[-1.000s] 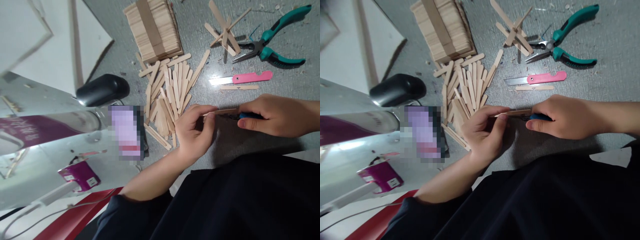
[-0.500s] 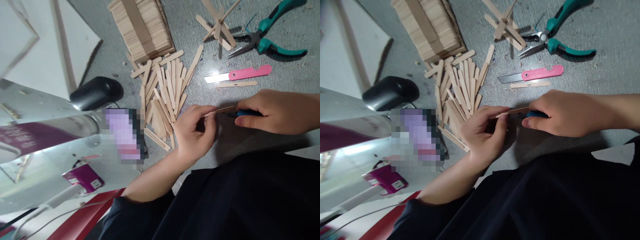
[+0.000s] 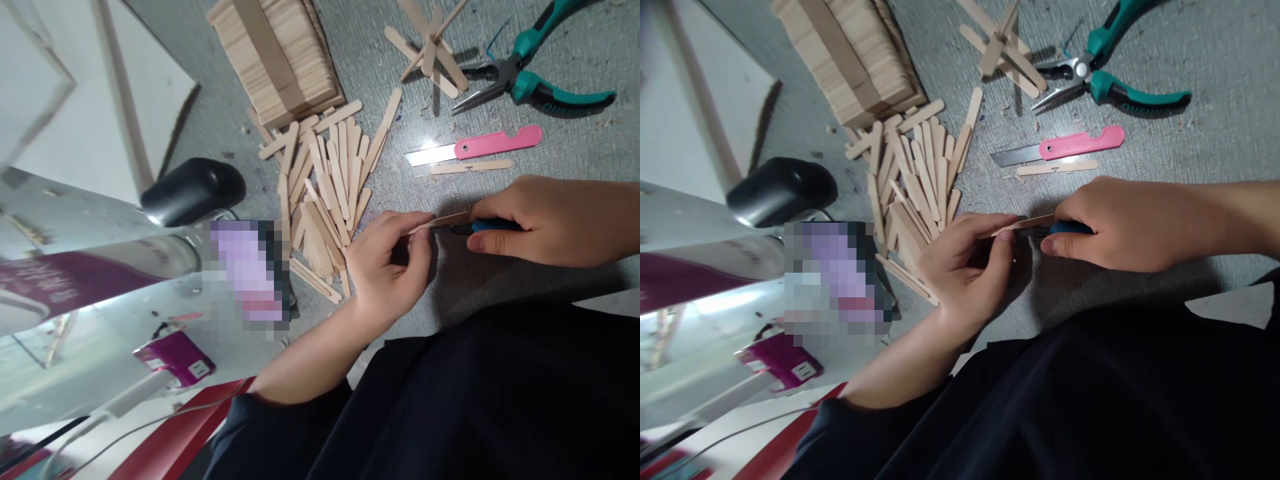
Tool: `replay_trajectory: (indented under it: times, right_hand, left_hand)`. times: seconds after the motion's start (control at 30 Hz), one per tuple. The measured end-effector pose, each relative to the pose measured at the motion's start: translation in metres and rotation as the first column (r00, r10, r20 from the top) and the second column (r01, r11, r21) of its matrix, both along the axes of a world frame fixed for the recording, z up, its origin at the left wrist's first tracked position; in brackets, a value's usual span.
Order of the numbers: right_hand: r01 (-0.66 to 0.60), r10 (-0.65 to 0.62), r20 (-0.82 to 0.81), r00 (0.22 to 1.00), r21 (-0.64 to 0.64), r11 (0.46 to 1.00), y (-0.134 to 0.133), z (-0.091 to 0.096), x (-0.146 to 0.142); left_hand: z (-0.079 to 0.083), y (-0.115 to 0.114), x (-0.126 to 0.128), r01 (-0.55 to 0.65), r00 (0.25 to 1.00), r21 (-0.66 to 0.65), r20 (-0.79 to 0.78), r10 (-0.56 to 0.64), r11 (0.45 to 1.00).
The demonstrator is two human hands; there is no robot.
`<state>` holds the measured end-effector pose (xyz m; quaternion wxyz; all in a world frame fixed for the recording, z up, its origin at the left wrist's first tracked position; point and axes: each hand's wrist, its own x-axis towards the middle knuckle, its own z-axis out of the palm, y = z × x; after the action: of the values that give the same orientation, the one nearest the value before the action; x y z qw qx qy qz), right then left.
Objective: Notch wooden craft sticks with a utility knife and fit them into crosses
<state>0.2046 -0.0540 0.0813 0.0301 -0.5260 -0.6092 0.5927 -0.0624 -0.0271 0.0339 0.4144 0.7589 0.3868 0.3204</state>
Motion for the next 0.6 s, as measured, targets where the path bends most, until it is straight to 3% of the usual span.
replay_trajectory:
  times: [0.6]
  right_hand:
    - [-0.016,0.016,0.026,1.000,0.004,1.000,0.0001,0.0011,-0.0014]
  left_hand:
    - [-0.0022,-0.0004,-0.0004,-0.003,1.000,0.031,0.019,0.002,1.000]
